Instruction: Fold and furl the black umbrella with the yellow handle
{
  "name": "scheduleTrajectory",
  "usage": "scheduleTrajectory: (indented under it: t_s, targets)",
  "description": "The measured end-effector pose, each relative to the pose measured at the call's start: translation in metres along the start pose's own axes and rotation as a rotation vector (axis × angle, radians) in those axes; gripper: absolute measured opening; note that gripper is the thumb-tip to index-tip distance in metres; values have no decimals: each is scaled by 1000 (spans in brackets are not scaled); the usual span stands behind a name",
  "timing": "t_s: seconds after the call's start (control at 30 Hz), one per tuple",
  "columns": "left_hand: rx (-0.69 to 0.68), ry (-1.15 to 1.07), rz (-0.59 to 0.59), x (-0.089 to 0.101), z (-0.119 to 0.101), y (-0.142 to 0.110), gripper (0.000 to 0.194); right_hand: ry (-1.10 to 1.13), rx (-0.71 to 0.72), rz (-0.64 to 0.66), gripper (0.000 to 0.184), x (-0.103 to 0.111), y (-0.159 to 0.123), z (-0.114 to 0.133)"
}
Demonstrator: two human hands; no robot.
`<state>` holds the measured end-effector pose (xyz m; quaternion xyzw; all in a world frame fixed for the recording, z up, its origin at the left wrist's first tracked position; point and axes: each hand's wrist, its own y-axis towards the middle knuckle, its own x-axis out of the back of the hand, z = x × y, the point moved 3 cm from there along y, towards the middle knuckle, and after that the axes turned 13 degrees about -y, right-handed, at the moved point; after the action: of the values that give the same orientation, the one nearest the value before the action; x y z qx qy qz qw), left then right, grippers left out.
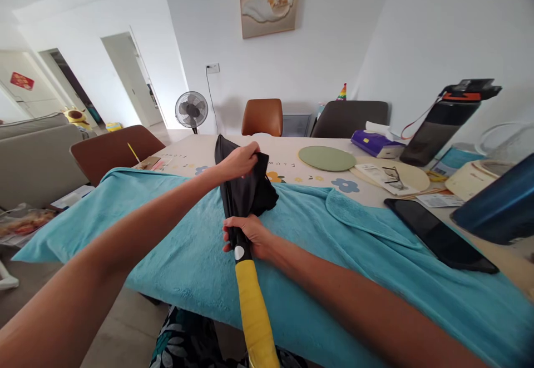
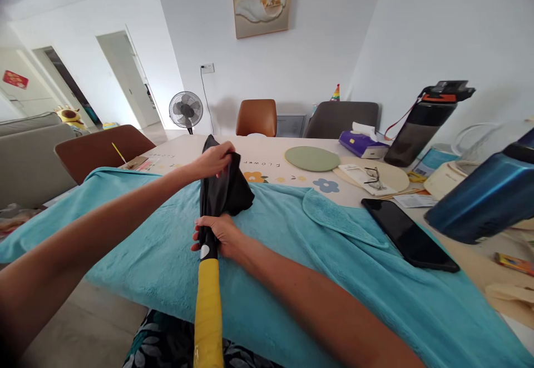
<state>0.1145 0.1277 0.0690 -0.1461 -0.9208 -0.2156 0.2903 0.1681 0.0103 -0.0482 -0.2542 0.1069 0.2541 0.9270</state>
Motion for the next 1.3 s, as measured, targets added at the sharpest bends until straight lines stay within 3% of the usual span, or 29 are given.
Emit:
scheduleTrajectory:
  t_s: [0.13,0.3,0.47,0.63,0.8,0.97,1.23,1.3]
  targets:
    - [4,-88,-96,37,11,-32,27,5,1,-42,9,-2,-3,2]
    - [-31,-177,-94,62,30,-66,18,39,-25,-55,10,-1,-1,2]
    - [104,-470,-445,81,50,-93,8,56,-32,-23,13,-1,-3,2]
    - [244,-684,-511,81,69,-114,10,102,-7,-45,23,-1,-6,6]
    - [251,-778,-561,82,83,-128,8,153,-48,-15,44,-2,-7,8]
    - [267,-870,-620,86,95,-138,11,132,-74,20,28,-2,-5,7]
    - [263,-778,-643,90,99,-145,12,129,-97,27,21,-4,-8,8]
    - [223,-641,-621,92,104,-150,10,121,-95,20,19,-5,-9,9]
